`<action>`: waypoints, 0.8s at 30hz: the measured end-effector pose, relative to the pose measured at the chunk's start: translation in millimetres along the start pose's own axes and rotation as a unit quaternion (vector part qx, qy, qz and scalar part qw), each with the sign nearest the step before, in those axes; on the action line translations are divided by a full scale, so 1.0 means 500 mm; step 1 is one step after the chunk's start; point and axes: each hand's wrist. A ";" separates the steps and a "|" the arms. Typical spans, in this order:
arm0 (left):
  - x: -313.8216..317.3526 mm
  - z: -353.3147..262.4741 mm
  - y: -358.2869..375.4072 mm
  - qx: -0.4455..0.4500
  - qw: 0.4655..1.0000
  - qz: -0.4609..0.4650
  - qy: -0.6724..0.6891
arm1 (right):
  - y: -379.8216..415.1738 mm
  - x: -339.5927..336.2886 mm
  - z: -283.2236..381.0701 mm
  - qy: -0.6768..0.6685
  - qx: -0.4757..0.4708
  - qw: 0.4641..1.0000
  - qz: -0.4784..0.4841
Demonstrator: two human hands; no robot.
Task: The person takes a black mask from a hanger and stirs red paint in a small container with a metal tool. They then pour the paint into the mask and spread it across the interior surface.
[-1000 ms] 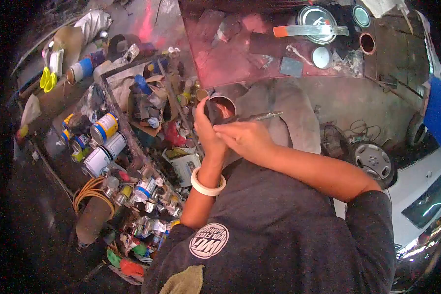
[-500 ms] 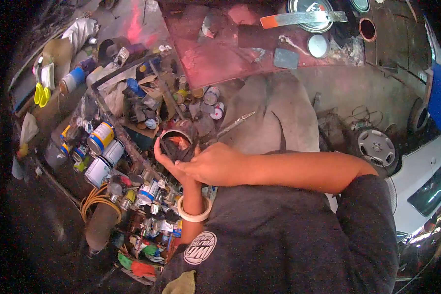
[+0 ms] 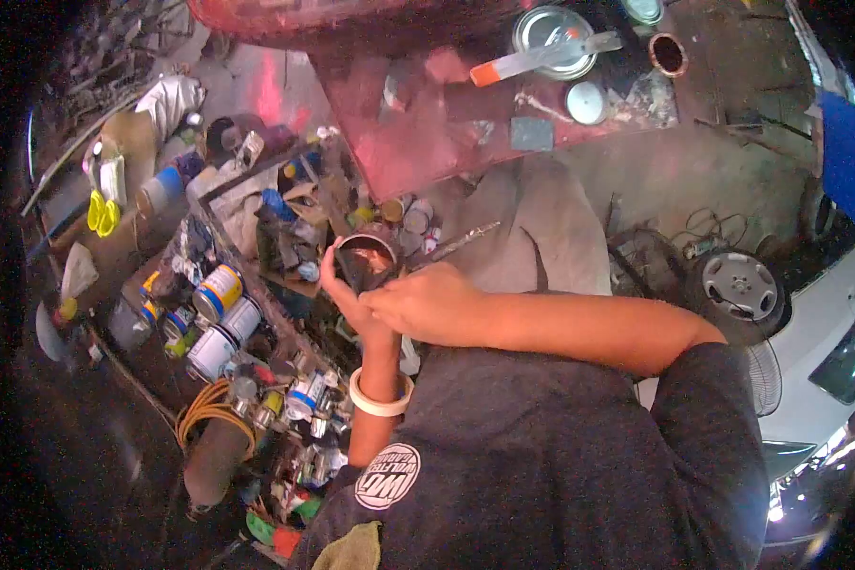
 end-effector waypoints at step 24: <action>0.291 0.041 -0.177 0.068 0.988 0.082 0.111 | -0.022 -0.032 -0.201 0.053 0.126 0.929 -0.343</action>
Point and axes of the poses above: each hand's wrist, its own y-axis away from the middle knuckle, its own x-axis out of the palm, z = x × y, and after that the axes turned 5 degrees about -z, right-handed
